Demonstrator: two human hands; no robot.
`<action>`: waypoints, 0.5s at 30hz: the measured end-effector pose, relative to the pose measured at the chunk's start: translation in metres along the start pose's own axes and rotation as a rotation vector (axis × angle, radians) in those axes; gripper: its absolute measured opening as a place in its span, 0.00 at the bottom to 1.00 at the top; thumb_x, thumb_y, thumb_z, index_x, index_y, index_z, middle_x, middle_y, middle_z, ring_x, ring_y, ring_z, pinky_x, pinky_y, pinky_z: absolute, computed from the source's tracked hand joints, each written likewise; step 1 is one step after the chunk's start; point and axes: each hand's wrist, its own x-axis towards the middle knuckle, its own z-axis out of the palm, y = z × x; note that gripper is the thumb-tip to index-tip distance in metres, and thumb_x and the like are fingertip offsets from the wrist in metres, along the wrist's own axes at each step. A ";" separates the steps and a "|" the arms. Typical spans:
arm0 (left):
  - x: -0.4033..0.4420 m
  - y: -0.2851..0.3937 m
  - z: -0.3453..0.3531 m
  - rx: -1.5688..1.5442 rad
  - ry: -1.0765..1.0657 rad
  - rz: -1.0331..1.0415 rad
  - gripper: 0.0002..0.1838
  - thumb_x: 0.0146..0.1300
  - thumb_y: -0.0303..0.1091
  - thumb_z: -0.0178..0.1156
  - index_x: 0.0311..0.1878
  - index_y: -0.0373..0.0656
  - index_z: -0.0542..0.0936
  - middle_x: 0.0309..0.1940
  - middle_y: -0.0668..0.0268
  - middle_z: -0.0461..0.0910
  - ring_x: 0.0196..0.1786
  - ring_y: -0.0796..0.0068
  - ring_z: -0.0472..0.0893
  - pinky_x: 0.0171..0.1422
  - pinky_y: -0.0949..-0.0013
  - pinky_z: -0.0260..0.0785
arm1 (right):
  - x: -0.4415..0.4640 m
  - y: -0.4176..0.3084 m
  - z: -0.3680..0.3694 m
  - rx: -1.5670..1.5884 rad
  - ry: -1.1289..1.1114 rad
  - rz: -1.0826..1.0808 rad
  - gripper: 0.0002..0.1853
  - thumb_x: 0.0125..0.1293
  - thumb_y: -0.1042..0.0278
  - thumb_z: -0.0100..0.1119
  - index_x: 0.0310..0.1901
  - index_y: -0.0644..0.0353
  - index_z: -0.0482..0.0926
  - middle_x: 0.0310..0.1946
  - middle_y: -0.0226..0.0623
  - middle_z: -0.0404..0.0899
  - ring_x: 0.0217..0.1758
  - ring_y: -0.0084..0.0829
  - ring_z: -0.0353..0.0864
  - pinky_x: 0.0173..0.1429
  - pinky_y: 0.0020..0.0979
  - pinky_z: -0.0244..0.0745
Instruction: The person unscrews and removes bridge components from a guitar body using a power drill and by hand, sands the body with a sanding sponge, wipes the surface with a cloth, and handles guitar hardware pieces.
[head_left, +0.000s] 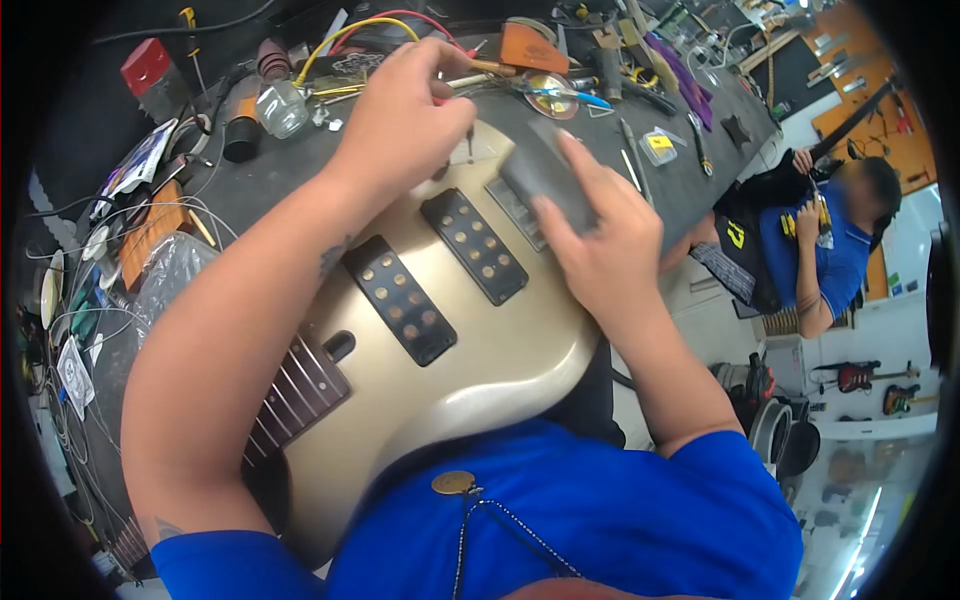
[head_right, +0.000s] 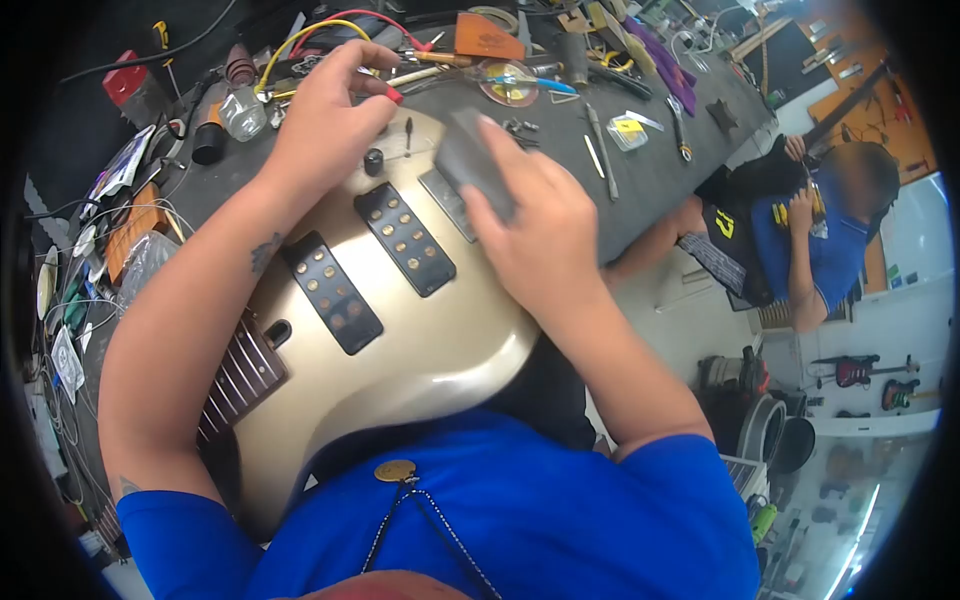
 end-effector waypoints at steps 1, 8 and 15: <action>-0.001 0.000 0.001 0.011 -0.004 -0.005 0.23 0.66 0.27 0.62 0.65 0.35 0.81 0.57 0.57 0.86 0.58 0.69 0.87 0.58 0.64 0.82 | 0.008 -0.004 0.004 -0.009 -0.001 0.004 0.35 0.63 0.74 0.79 0.74 0.62 0.84 0.47 0.49 0.92 0.45 0.43 0.93 0.54 0.38 0.86; -0.001 0.005 -0.002 -0.063 -0.044 -0.070 0.23 0.66 0.25 0.61 0.65 0.35 0.80 0.56 0.58 0.86 0.58 0.71 0.87 0.58 0.66 0.81 | 0.000 0.004 -0.001 0.051 0.023 -0.021 0.34 0.65 0.72 0.79 0.74 0.60 0.84 0.50 0.49 0.92 0.46 0.43 0.92 0.54 0.39 0.85; 0.000 -0.002 -0.003 -0.036 0.002 -0.019 0.22 0.66 0.24 0.62 0.64 0.35 0.80 0.55 0.58 0.86 0.59 0.71 0.87 0.58 0.66 0.81 | -0.010 -0.001 -0.004 0.109 0.015 -0.045 0.36 0.63 0.72 0.79 0.75 0.57 0.83 0.43 0.47 0.88 0.45 0.50 0.88 0.54 0.45 0.84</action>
